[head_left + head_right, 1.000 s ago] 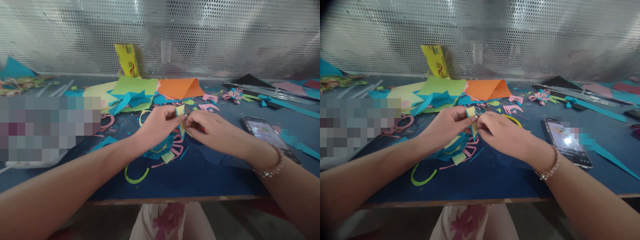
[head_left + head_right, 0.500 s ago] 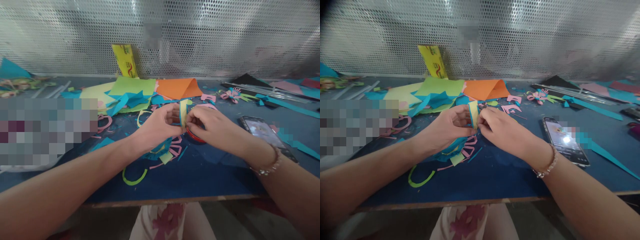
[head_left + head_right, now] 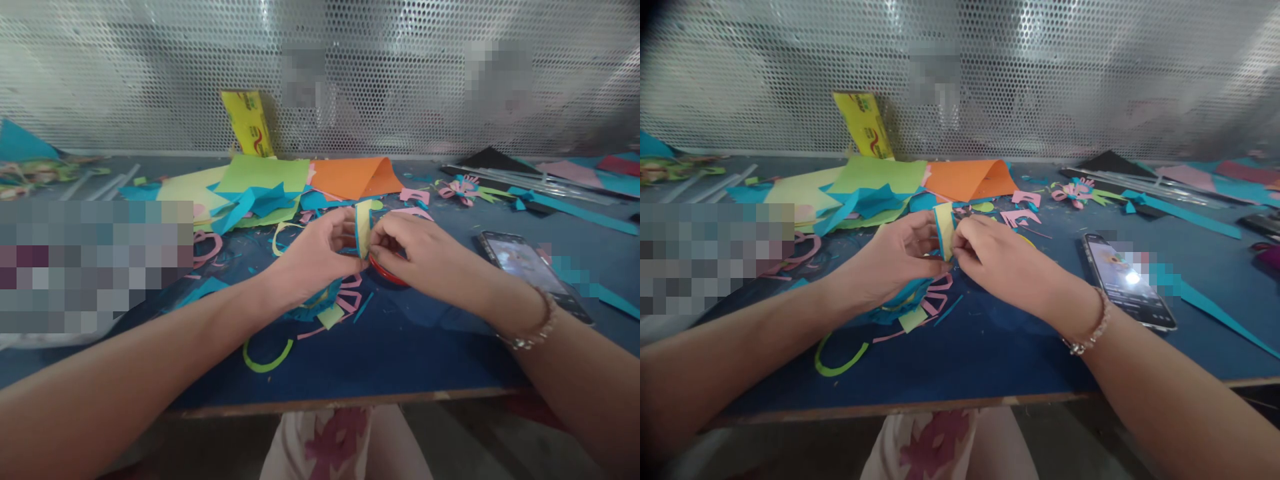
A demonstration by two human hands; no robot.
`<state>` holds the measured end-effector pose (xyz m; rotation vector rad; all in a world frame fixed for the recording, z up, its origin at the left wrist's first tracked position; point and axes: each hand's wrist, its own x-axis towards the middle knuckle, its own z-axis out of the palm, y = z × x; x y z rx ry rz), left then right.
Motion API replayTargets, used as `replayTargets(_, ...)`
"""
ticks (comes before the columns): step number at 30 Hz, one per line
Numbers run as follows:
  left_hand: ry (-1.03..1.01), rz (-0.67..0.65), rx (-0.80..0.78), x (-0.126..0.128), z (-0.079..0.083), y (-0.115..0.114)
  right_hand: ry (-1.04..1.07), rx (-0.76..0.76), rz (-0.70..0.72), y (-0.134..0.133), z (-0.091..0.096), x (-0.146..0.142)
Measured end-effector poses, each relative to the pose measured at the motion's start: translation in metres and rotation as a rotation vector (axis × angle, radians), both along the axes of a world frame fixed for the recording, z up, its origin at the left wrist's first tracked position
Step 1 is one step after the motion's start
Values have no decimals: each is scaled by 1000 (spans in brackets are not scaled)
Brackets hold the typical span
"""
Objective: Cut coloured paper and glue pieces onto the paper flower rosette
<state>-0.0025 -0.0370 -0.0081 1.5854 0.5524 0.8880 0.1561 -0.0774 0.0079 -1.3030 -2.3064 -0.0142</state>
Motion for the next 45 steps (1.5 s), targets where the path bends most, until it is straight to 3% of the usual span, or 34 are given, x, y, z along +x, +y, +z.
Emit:
replayTargets(19,34,26,-26,0,5,-2,1,25,-8,1,-1,1)
replayTargets(28,54,205,-114,-2,2,5,99,-79,-23,1,6,-1)
replayTargets(34,-18,321,-133,-8,4,12,21,-29,-228,8,-1,21)
replayTargets(39,-126,420,-104,-16,6,24,-259,-212,-375,8,-14,30)
replayTargets(45,-187,484,-73,-25,0,46,-258,-344,-580,16,-14,21)
